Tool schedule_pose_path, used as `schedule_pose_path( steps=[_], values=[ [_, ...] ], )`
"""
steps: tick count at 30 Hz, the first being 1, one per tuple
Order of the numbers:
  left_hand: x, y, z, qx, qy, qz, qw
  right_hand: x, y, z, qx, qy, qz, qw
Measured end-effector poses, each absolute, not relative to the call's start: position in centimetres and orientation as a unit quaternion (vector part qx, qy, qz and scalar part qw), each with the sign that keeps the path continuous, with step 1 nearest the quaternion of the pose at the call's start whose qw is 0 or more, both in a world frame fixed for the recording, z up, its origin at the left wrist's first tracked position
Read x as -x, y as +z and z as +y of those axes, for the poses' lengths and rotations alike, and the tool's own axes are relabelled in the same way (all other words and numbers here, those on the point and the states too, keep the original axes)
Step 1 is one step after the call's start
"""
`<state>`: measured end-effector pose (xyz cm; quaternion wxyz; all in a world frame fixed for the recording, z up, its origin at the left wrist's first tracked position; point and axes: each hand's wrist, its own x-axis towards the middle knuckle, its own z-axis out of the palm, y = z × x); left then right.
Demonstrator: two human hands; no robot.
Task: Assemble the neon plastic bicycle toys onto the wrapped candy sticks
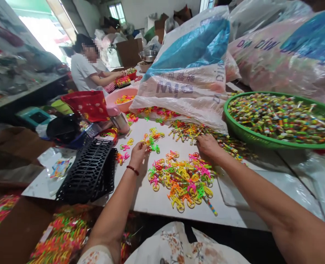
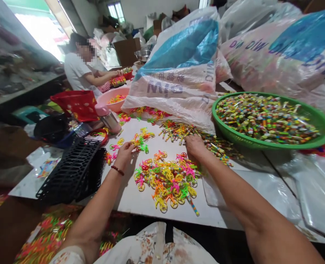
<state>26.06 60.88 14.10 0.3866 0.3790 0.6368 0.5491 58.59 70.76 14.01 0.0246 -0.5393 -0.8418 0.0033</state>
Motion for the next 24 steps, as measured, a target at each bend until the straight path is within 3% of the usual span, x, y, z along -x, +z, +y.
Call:
schedule_pose_path(
  steps=[6, 8, 12, 16, 20, 24],
  values=[
    [-25.0, 15.4, 58.5, -0.264, 0.597, 0.536, 0.535, -59.2, 14.8, 71.1, 0.567, 0.005, -0.821, 0.062],
    [-24.6, 15.3, 58.1, -0.3, 0.574, 0.595, 0.476, -59.1, 15.4, 70.4, 0.572, 0.032, -0.811, 0.115],
    [-23.4, 14.9, 58.0, -0.369, 0.492, 0.748, 0.249, -58.2, 17.3, 67.5, 0.561, 0.099, -0.789, 0.229],
    [-23.4, 14.7, 58.9, -0.561, 0.338, 0.754, 0.048, -56.9, 19.1, 63.0, 0.519, 0.187, -0.781, 0.292],
    [-25.0, 14.2, 60.8, -0.721, 0.205, 0.661, 0.04, -55.6, 19.1, 58.5, 0.484, 0.274, -0.763, 0.329],
    [-26.1, 13.1, 62.5, -0.754, 0.159, 0.633, 0.078, -54.5, 18.3, 55.2, 0.493, 0.359, -0.732, 0.304]
  ],
)
